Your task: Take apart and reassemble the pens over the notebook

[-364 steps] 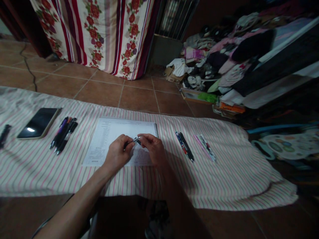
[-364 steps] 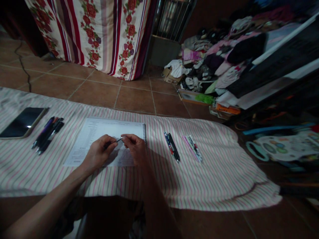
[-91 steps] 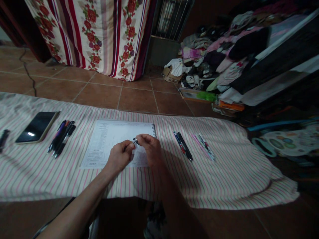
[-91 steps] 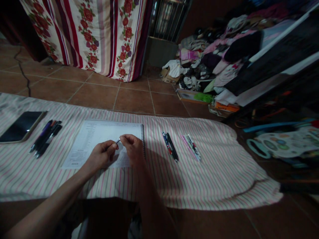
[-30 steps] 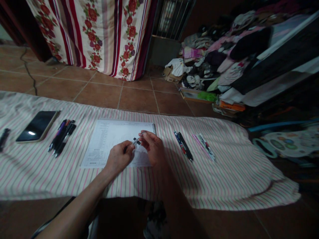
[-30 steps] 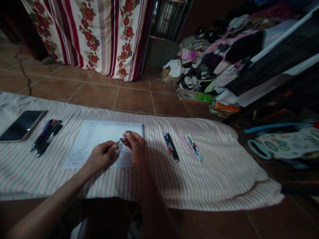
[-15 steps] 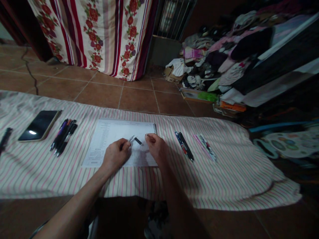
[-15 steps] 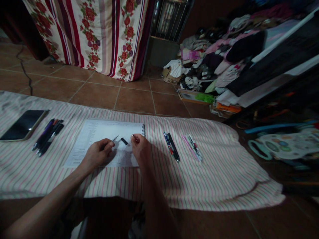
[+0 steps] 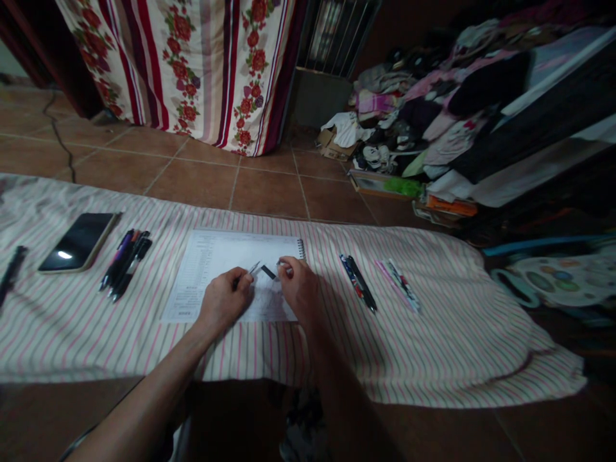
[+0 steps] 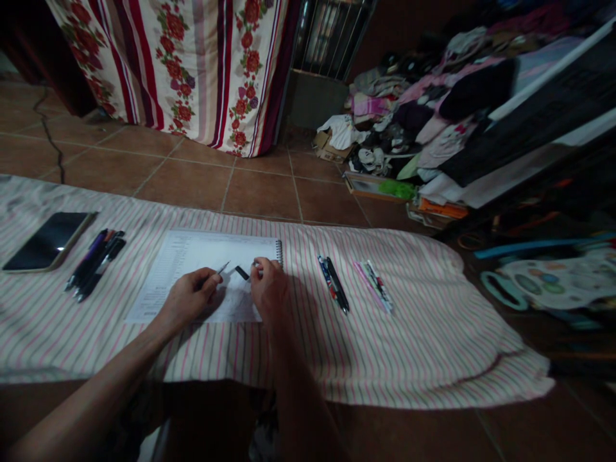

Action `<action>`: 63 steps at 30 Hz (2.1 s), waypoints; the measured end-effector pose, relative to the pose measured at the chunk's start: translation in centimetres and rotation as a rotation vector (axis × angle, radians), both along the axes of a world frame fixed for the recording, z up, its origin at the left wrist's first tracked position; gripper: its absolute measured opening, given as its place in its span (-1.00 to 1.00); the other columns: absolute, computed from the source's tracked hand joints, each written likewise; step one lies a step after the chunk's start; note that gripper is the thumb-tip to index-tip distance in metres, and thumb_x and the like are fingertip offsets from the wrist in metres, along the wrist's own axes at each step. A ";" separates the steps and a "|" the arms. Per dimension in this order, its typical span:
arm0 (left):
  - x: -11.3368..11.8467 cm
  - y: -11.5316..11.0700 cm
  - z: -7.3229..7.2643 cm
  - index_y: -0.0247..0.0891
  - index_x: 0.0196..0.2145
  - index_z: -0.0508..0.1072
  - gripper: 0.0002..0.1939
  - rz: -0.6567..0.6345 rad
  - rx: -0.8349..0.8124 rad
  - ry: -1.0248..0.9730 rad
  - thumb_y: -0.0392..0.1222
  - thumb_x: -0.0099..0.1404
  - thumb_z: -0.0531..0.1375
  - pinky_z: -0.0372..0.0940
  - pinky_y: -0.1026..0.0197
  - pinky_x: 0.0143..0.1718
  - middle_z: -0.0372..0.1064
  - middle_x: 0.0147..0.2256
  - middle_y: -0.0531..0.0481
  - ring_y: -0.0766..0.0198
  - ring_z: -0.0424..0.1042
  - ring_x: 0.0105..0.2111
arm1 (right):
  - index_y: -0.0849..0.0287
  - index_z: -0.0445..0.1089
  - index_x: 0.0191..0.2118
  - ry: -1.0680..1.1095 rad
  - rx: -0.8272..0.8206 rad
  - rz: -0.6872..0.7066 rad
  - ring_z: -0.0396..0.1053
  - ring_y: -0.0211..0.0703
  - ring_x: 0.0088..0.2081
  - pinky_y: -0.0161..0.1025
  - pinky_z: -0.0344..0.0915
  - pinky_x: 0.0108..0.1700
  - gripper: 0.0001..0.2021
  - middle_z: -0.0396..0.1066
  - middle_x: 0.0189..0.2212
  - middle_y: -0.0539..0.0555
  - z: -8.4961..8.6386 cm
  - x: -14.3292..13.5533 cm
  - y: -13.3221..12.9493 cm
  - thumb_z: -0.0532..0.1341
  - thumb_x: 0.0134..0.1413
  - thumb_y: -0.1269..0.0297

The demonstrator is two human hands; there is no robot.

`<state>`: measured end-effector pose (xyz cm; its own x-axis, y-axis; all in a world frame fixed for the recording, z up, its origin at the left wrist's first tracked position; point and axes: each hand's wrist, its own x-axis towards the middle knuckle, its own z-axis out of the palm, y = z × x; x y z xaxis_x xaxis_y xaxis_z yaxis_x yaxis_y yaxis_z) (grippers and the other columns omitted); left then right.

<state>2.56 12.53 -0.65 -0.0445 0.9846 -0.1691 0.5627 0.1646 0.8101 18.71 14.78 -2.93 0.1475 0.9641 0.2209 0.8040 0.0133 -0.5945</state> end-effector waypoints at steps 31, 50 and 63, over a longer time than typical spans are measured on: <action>-0.2 0.2 -0.2 -0.23 -0.44 0.44 -0.76 -0.004 0.004 0.054 -0.11 0.23 0.04 0.09 0.26 -0.49 0.31 -0.63 0.05 0.29 0.28 -0.59 | 0.16 0.35 -0.05 0.920 -0.053 0.099 0.35 -0.28 -0.43 -0.31 0.27 -0.40 -0.64 0.41 -0.39 0.01 1.3 -1.6 0.1 0.14 0.03 0.17; 1.3 -0.2 -0.2 -0.21 -0.52 0.35 -0.76 -0.073 0.007 -0.016 -0.10 0.22 0.02 0.04 0.26 -0.53 0.22 -0.66 0.07 0.31 0.22 -0.62 | 0.16 0.39 -0.21 1.216 -0.129 -0.029 0.42 -0.25 -0.36 -0.33 0.28 -0.37 -0.66 0.53 -0.36 0.05 1.0 -0.7 0.0 0.30 -0.13 0.12; 1.3 -0.3 -0.1 -0.23 -0.50 0.41 -0.74 -0.077 0.033 -0.017 -0.09 0.23 0.03 0.05 0.28 -0.55 0.25 -0.66 0.07 0.33 0.22 -0.64 | 0.17 0.39 -0.22 1.150 -0.164 0.026 0.43 -0.21 -0.37 -0.28 0.30 -0.34 -0.64 0.53 -0.36 0.08 1.4 -1.5 -0.2 0.32 -0.17 0.09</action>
